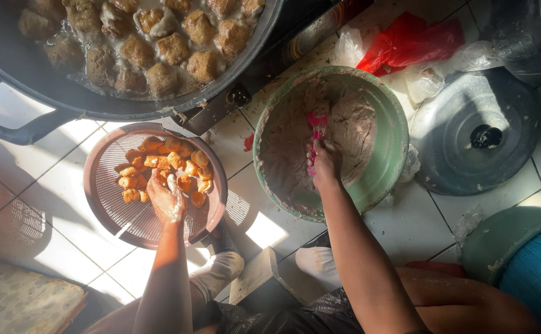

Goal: The person sits on the floor and scoops batter from a large green bowl using a pink plastic spatula, spreads the batter onto fried tofu pieces taken from a strainer basket, and drops the coated pieces into a pot of boiling liquid on a portable stove, repeating the cycle one piece at a time.

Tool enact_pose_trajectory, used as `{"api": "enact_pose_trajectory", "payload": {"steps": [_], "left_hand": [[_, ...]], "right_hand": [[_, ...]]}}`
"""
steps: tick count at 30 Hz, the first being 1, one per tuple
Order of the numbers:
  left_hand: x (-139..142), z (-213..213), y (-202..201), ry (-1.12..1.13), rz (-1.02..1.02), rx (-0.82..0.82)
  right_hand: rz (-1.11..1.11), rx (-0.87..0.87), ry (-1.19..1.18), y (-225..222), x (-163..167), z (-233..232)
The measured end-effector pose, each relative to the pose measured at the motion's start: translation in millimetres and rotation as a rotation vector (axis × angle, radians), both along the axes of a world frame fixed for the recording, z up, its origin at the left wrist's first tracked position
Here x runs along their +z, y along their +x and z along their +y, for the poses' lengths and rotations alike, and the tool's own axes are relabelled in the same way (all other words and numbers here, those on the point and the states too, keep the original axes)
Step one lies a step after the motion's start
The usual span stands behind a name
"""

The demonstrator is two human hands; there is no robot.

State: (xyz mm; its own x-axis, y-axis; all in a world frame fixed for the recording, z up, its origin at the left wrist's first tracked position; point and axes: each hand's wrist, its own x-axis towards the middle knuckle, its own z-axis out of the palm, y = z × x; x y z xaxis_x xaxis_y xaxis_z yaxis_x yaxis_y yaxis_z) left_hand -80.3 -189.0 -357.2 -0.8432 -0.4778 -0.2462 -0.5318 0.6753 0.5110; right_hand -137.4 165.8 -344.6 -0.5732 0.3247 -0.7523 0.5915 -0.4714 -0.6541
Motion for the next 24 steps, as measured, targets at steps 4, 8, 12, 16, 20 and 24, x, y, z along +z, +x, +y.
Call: {"api": "enact_pose_trajectory", "payload": {"steps": [4,8,12,16,20,24], "left_hand": [[-10,-5,2,-0.008,-0.012,0.120],[-11,-5,9,0.013,0.086,0.164],[-2,0,17,0.000,0.123,0.184],[14,3,18,-0.039,0.319,0.119],[38,13,6,-0.043,0.393,0.099],[69,75,-1,0.227,0.496,-0.067]], "right_hand": [[0.051,0.017,0.036,-6,1,2],[0.127,0.007,0.066,-4,4,7],[0.215,0.022,0.026,-1,11,16],[0.271,0.049,-0.064,6,30,31],[0.365,0.110,-0.104,26,68,47],[0.435,0.175,-0.108,74,119,50]]}}
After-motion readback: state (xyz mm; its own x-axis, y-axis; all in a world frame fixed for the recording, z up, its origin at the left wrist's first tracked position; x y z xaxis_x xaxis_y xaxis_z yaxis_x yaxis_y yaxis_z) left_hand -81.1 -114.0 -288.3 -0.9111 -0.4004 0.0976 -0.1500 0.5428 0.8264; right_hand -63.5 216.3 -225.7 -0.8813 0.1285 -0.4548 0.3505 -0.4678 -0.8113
